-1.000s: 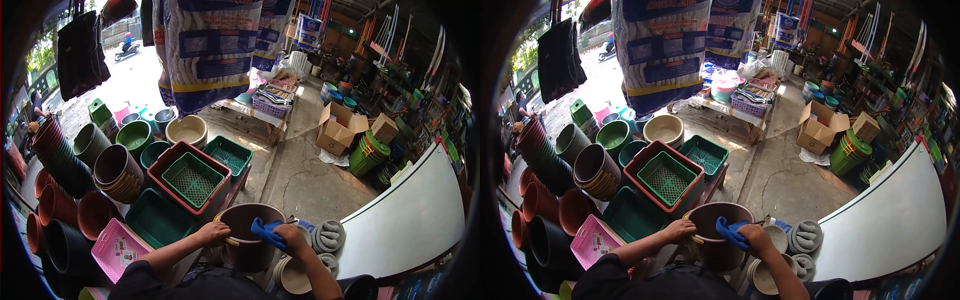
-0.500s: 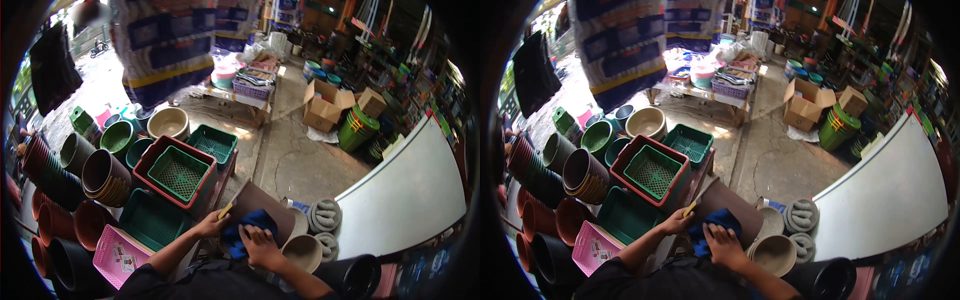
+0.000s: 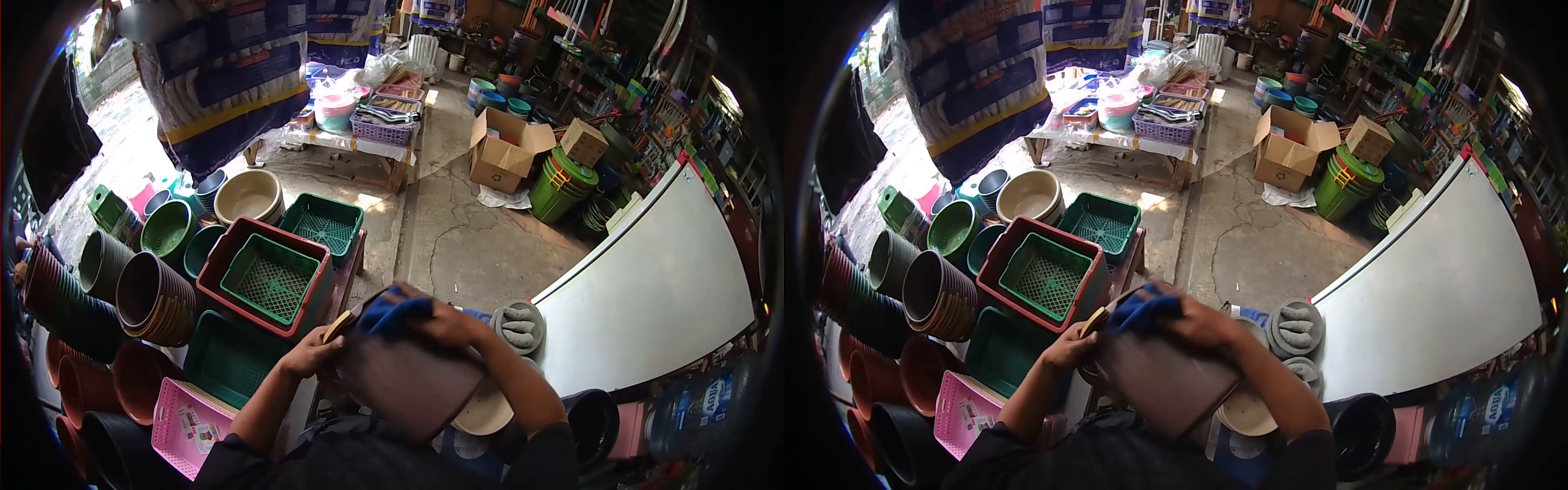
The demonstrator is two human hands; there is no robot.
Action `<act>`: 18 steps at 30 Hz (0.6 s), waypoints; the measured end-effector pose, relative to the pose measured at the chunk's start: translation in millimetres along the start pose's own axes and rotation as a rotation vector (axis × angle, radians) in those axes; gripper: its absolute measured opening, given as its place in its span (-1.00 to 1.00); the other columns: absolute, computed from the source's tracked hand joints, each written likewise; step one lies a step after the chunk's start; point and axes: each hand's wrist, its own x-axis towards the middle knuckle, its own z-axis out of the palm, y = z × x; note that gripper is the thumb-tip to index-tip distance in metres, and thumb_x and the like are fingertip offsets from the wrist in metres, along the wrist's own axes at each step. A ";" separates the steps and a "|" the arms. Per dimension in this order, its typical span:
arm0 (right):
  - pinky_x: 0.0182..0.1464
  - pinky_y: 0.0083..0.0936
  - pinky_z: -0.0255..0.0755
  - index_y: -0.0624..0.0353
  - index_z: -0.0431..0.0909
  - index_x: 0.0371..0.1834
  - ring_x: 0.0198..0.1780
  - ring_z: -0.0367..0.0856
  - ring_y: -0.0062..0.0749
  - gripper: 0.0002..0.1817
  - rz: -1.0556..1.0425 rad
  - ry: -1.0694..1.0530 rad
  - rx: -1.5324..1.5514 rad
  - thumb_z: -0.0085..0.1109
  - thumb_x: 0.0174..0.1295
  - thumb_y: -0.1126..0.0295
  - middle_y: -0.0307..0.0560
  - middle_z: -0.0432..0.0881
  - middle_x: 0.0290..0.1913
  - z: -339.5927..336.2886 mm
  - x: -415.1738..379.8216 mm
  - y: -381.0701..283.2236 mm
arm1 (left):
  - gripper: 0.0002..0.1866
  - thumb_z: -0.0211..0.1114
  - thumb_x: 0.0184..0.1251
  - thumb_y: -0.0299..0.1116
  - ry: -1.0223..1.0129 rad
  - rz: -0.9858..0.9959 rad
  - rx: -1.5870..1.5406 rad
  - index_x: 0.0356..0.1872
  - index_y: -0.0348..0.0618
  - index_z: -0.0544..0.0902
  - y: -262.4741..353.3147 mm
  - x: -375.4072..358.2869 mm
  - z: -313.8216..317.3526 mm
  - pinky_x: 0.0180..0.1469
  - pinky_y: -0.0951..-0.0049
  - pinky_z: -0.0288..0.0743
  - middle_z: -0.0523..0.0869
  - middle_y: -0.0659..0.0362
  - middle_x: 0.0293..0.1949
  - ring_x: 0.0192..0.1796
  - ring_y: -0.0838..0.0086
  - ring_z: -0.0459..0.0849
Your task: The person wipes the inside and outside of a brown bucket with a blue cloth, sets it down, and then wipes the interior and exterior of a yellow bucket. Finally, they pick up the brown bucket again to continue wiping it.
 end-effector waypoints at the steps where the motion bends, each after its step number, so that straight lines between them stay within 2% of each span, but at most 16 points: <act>1: 0.46 -0.25 0.09 0.08 0.18 0.48 0.52 0.03 -0.03 -0.37 0.065 0.036 0.259 0.00 0.35 0.16 0.06 0.04 0.54 -12.2 -5.9 14.4 | -0.56 0.18 0.45 -0.16 0.030 0.012 -0.027 0.14 -0.33 0.45 4.2 -3.4 0.1 -0.02 0.51 0.53 0.65 0.18 -0.10 -0.10 0.58 0.61; 2: 0.45 -0.30 0.11 0.20 0.23 0.44 0.51 0.07 -0.11 -0.41 0.131 0.071 0.519 -0.04 0.39 0.18 0.07 0.09 0.52 -23.2 -13.0 24.5 | -0.56 0.18 0.45 -0.16 0.037 0.017 -0.029 0.14 -0.33 0.45 9.2 -5.9 3.6 -0.02 0.51 0.53 0.65 0.17 -0.10 -0.10 0.58 0.61; 4: 0.46 -0.37 0.06 0.31 0.27 0.39 0.49 0.11 -0.26 -0.44 0.640 0.213 0.959 -0.15 0.45 0.17 0.03 0.19 0.47 -33.5 -30.0 24.1 | -0.56 0.19 0.44 -0.19 0.190 0.049 -0.291 0.14 -0.34 0.45 19.1 -7.5 9.8 0.00 0.46 0.55 0.67 0.13 -0.12 -0.11 0.50 0.66; 5: 0.47 -0.34 0.05 0.31 0.27 0.39 0.49 0.10 -0.25 -0.43 0.693 0.326 1.112 -0.14 0.44 0.16 0.04 0.19 0.47 -31.0 -37.3 30.9 | -0.54 0.17 0.44 -0.18 0.193 0.080 -0.398 0.17 -0.33 0.44 5.2 -5.6 -3.5 0.07 0.33 0.55 0.66 0.04 -0.04 -0.03 0.35 0.68; 6: 0.47 -0.32 0.03 0.31 0.27 0.39 0.49 0.09 -0.23 -0.43 0.659 0.417 1.201 -0.14 0.43 0.15 0.05 0.18 0.47 -25.4 -43.4 42.2 | -0.54 0.17 0.44 -0.18 0.205 0.095 -0.404 0.17 -0.33 0.44 8.4 -4.3 -2.3 0.07 0.33 0.55 0.66 0.04 -0.04 -0.03 0.35 0.68; 9: 0.47 -0.25 -0.02 0.31 0.26 0.40 0.50 0.08 -0.19 -0.40 0.460 0.670 1.337 -0.13 0.40 0.14 0.09 0.17 0.48 -2.3 -55.1 70.2 | -0.49 0.11 0.47 -0.11 0.151 0.107 -0.670 0.24 -0.30 0.41 9.2 7.4 -1.1 0.24 0.07 0.46 0.57 -0.10 0.15 0.15 0.14 0.60; 10: 0.47 -0.23 -0.04 0.30 0.26 0.40 0.50 0.07 -0.18 -0.39 0.383 0.779 1.349 -0.12 0.39 0.13 0.10 0.16 0.48 7.3 -55.3 76.8 | -0.49 0.11 0.47 -0.11 0.157 0.124 -0.679 0.24 -0.30 0.41 10.6 9.7 3.1 0.24 0.07 0.46 0.57 -0.10 0.15 0.15 0.14 0.60; 12: 0.48 -0.18 -0.07 0.30 0.25 0.40 0.51 0.06 -0.16 -0.37 0.241 0.988 1.295 -0.11 0.37 0.12 0.12 0.16 0.48 29.0 -55.0 86.3 | -0.49 0.04 0.50 -0.09 0.168 0.167 -0.901 0.27 -0.28 0.40 22.5 20.9 18.4 0.25 0.06 0.45 0.56 -0.11 0.17 0.18 0.13 0.59; 14: 0.48 -0.14 -0.11 0.30 0.25 0.41 0.51 0.05 -0.13 -0.36 0.144 1.154 1.140 -0.11 0.35 0.10 0.14 0.15 0.48 51.8 -49.1 93.4 | -0.48 -0.02 0.52 -0.08 0.248 0.178 -0.880 0.28 -0.28 0.39 26.1 28.6 23.2 0.28 0.05 0.41 0.55 -0.11 0.19 0.20 0.12 0.57; 16: 0.48 -0.09 -0.14 0.29 0.24 0.41 0.52 0.04 -0.10 -0.34 0.100 1.211 0.822 -0.10 0.34 0.09 0.17 0.14 0.48 81.1 -43.5 94.5 | -0.48 -0.03 0.52 -0.07 0.179 0.136 -0.997 0.27 -0.29 0.40 6.6 44.0 6.6 0.31 0.05 0.39 0.53 -0.11 0.21 0.22 0.11 0.55; 18: 0.49 -0.05 -0.17 0.29 0.24 0.41 0.52 0.03 -0.08 -0.32 0.042 1.130 0.357 -0.09 0.32 0.08 0.19 0.13 0.48 110.2 -41.6 95.1 | -0.48 -0.03 0.52 -0.07 0.207 0.189 -1.010 0.28 -0.28 0.39 2.4 47.7 8.2 0.30 0.04 0.39 0.51 -0.12 0.23 0.23 0.11 0.55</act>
